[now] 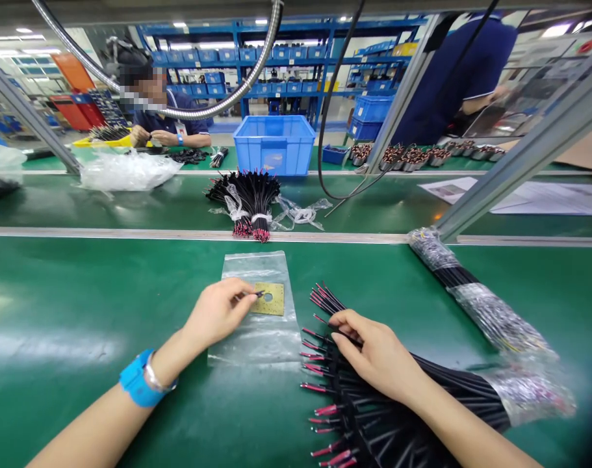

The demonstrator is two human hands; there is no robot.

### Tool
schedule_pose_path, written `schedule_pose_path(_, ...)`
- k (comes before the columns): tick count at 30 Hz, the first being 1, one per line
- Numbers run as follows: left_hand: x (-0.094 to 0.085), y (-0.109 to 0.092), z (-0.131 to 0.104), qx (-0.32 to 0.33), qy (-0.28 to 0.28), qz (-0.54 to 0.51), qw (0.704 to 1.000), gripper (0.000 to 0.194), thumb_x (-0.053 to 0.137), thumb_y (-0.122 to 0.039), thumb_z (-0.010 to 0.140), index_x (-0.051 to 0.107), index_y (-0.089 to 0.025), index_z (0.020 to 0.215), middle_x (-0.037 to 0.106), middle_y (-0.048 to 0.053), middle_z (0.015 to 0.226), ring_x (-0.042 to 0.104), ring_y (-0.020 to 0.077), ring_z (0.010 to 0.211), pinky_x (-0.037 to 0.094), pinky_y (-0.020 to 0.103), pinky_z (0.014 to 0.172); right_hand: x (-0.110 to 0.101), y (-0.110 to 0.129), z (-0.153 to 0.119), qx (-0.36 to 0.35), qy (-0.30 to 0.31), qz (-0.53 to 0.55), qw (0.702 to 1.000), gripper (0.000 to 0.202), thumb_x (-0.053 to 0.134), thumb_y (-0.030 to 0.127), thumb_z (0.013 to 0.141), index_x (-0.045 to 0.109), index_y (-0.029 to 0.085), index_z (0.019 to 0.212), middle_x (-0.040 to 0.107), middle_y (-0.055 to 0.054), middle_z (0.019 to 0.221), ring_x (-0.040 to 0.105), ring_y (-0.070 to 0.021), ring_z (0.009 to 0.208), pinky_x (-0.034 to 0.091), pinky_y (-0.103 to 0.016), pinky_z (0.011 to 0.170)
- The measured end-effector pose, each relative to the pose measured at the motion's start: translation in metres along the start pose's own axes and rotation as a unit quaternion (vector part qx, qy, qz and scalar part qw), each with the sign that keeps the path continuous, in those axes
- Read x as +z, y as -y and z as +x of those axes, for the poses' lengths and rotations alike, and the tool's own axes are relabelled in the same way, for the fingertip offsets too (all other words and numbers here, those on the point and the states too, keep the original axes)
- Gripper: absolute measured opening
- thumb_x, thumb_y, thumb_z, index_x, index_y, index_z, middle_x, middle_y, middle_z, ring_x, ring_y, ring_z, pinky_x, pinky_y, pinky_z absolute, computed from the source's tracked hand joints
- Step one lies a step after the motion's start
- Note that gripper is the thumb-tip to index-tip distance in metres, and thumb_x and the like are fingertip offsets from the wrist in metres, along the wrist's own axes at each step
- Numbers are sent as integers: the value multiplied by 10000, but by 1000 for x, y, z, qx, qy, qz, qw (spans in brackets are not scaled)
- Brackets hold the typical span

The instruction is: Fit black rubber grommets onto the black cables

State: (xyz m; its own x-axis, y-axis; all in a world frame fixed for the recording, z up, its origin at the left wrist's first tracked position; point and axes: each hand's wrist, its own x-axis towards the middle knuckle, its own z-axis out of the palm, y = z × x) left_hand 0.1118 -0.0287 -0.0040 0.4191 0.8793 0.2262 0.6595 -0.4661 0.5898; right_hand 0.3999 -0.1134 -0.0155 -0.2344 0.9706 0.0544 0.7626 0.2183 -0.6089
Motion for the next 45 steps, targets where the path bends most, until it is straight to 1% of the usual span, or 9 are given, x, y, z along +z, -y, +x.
schedule_pose_path(5,31,-21,17,193,32,238,951,246,452,-206,912,677,-169,821,639,85,885,587,180,779,482,300,695,1,-2,-2,-5,-25,17,1000,137,453,262,900,525,209,1003,622,-15,831,603,-157,748,469,-288,707)
schedule_pose_path(12,38,-32,30,219,100,320,916,220,505,-141,861,609,-164,669,584,59,788,528,204,750,420,318,614,-1,-1,-1,-25,-45,60,997,110,436,266,915,528,216,948,607,-9,828,582,-145,728,457,-279,706)
schedule_pose_path(15,36,-37,31,174,88,219,956,155,515,-139,834,589,-168,701,609,63,825,553,207,795,445,343,702,-3,0,-1,-30,-55,66,996,84,447,246,902,524,213,911,593,-3,783,559,-142,682,445,-272,669)
schedule_pose_path(18,43,-50,30,39,59,-44,997,104,493,-144,834,528,-182,744,646,66,943,597,196,866,470,347,756,-5,0,-2,-36,-65,74,995,55,469,217,879,523,209,871,575,5,741,531,-134,640,423,-258,627)
schedule_pose_path(21,56,-69,26,-97,86,-320,938,107,496,-184,843,474,-184,738,654,81,1024,628,169,849,501,321,730,-7,-1,-2,-43,-74,91,992,79,473,205,879,540,202,837,562,11,717,511,-126,626,404,-245,613)
schedule_pose_path(24,67,-82,24,-159,101,-438,879,144,554,-216,827,469,-167,721,653,94,1041,627,122,725,502,308,723,-8,-2,-1,-43,-78,109,990,113,477,207,890,568,196,823,560,14,707,499,-119,620,389,-234,603)
schedule_pose_path(32,68,-72,20,-132,125,-488,854,183,680,-233,788,523,-155,734,657,70,1053,638,127,819,496,286,779,-10,-4,0,-54,-77,117,989,127,503,183,873,602,180,793,578,9,699,499,-110,615,373,-223,596)
schedule_pose_path(40,73,-74,16,-62,119,-361,923,217,770,-183,697,628,-180,862,696,55,965,651,171,888,521,298,809,-12,-5,-1,-72,-50,125,988,112,536,169,844,646,169,823,589,11,691,499,-92,572,369,-209,570)
schedule_pose_path(45,82,-82,18,-142,126,-439,878,374,809,-146,620,616,-195,937,688,19,903,654,128,761,543,266,730,-17,-6,-2,-65,-39,107,991,75,581,127,766,575,174,824,554,31,674,482,-95,571,371,-207,571)
